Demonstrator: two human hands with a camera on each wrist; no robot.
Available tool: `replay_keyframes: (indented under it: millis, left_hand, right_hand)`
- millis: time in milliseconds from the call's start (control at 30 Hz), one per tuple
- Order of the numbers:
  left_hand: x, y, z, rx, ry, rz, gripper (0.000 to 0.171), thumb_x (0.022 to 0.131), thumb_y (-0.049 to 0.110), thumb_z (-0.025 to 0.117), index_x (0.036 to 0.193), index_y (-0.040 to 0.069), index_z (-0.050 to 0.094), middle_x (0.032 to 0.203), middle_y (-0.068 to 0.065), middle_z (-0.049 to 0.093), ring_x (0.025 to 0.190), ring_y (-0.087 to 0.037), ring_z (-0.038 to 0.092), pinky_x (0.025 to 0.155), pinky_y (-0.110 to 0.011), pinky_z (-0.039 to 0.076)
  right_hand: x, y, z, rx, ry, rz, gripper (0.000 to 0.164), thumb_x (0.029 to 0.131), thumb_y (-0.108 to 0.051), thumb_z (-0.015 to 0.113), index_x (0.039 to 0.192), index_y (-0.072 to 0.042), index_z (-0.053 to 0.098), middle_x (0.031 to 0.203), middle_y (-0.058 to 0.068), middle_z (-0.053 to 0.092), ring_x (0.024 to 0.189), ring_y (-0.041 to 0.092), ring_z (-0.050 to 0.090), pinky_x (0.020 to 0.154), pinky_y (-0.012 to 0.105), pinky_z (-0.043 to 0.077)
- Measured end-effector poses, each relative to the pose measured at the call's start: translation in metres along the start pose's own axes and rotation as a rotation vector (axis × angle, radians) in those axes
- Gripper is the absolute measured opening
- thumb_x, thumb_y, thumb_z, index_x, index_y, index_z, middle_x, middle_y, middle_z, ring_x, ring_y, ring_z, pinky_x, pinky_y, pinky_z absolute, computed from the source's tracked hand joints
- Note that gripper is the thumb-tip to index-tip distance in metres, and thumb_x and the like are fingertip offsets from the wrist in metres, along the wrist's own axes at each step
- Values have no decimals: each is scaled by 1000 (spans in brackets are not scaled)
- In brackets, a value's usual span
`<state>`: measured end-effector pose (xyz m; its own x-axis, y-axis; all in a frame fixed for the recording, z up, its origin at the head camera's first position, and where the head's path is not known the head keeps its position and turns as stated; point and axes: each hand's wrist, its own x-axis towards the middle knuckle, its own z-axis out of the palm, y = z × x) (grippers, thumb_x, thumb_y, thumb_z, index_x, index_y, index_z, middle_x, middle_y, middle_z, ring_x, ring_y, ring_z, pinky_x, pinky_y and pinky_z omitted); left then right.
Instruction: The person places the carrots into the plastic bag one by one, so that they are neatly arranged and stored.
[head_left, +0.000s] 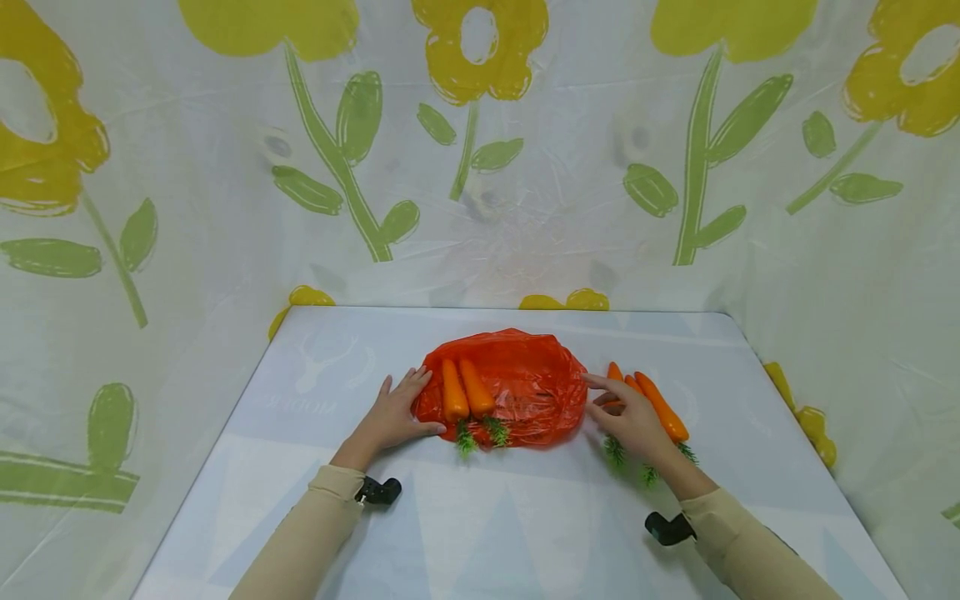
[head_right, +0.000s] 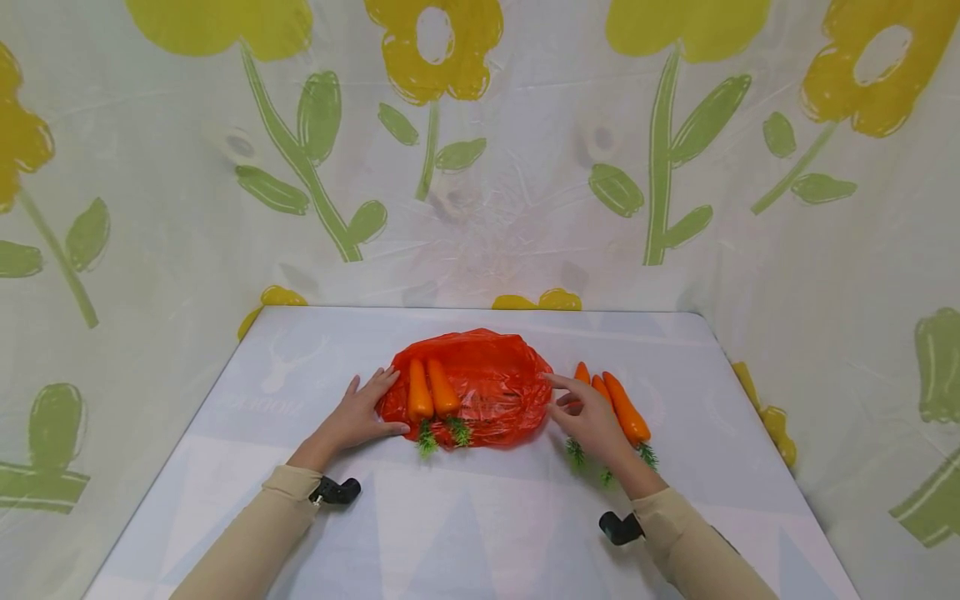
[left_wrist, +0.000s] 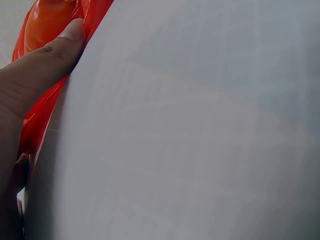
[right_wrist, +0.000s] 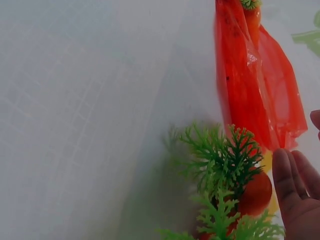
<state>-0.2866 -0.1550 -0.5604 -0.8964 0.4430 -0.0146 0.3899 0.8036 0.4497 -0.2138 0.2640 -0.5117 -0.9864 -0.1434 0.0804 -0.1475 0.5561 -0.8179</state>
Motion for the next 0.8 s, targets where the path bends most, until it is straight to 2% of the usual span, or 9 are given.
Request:
replay_keyframes:
  millis: [367,500,700,800]
  left_hand:
    - [-1,2,-1,-6,-1,-4,109,79,64,78,160,6,32,166,-11,27,155,-33,18,122,-61,-1]
    - [-1,2,-1,-3,-5,-6,109,79,64,77,160,7,31,167,-11,27,155,-32,18,123,-61,-1]
    - [-1,3,-2,-6,-6,-9,109,79,63,78,160,6,31,166,-11,27,155,-32,18,122,-61,-1]
    - [-1,2,-1,4,-6,-13,110,79,64,78,160,6,31,166,-11,27,155,-33,18,122,-62,-1]
  right_hand:
    - [-3,9,-10,-49,78,-74,48,97,-6,69,144,-8,58,133,23,61,102,27,66,84,22,56]
    - [-5,13,-13,-58,74,-62,49,98,-9,68,145,-9,57,135,19,61,102,25,65,87,23,54]
    - [-11,14,-20,-87,85,-31,49,98,-17,70,146,-14,57,138,14,61,107,27,63,92,35,56]
    - [-13,15,-23,-91,79,-12,50,99,-20,70,146,-16,57,139,14,61,109,27,63,91,32,56]
